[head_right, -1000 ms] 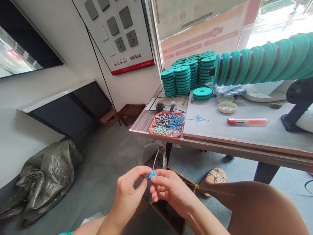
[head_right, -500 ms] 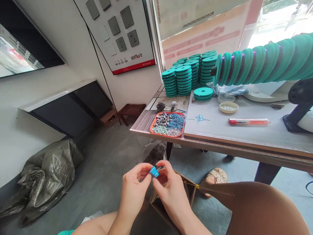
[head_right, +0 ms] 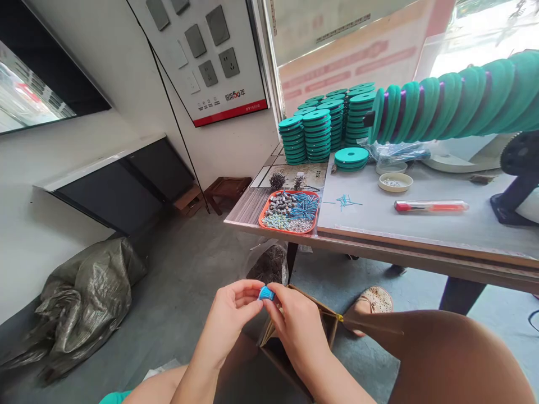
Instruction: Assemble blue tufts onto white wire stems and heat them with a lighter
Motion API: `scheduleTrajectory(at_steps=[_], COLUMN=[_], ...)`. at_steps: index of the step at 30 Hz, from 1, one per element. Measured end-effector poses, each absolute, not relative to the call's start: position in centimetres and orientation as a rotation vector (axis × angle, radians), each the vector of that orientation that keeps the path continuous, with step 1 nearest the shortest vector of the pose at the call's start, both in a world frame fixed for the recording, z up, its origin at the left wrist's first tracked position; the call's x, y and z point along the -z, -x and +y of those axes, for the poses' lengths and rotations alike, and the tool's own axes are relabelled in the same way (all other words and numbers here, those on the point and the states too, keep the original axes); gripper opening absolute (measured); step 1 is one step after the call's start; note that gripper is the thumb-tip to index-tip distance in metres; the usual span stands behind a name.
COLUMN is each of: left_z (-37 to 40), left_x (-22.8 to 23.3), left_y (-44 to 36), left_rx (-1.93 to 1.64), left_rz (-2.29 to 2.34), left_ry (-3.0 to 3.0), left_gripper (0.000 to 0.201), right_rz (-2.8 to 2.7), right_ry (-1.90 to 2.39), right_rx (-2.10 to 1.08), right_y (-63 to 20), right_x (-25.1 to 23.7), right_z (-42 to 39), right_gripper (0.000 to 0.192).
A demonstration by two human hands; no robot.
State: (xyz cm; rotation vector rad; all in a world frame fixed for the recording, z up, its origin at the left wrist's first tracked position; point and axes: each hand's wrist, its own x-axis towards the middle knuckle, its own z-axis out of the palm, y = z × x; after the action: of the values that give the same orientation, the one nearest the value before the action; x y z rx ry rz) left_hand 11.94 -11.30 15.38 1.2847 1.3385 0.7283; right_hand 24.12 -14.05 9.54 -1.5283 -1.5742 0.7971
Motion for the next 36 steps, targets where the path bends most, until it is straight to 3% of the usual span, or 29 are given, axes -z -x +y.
scheduleTrajectory(at_steps=[6,11,26,36], left_z=[-11.4,-11.6,-12.1,-12.6], left_x=[-15.4,-14.8,-14.2,-14.5], left_y=[-11.2,-11.1,-10.9,-10.9], left_rx=[-0.713,-0.808,-0.848,-0.757], left_rz=[1.218,1.215,1.231,1.33], left_ry=[-1.123,-1.137,-1.162,-1.622], left_gripper=[0.029,0.023,0.029,0.036], right_rz=[-1.475,-1.436,-1.269,-0.939], right_ry=[1.479,1.428,1.254,1.014], right_rx=[-0.887,-0.962,-1.288,-1.532], right_y=[-24.3,-24.3,-24.2,-24.3], right_x=[-10.1,-10.4,-11.1,-10.5], right_z=[-14.2,-14.3,-14.7,-14.2], right_gripper=[0.023,0.022,0.04,0.036])
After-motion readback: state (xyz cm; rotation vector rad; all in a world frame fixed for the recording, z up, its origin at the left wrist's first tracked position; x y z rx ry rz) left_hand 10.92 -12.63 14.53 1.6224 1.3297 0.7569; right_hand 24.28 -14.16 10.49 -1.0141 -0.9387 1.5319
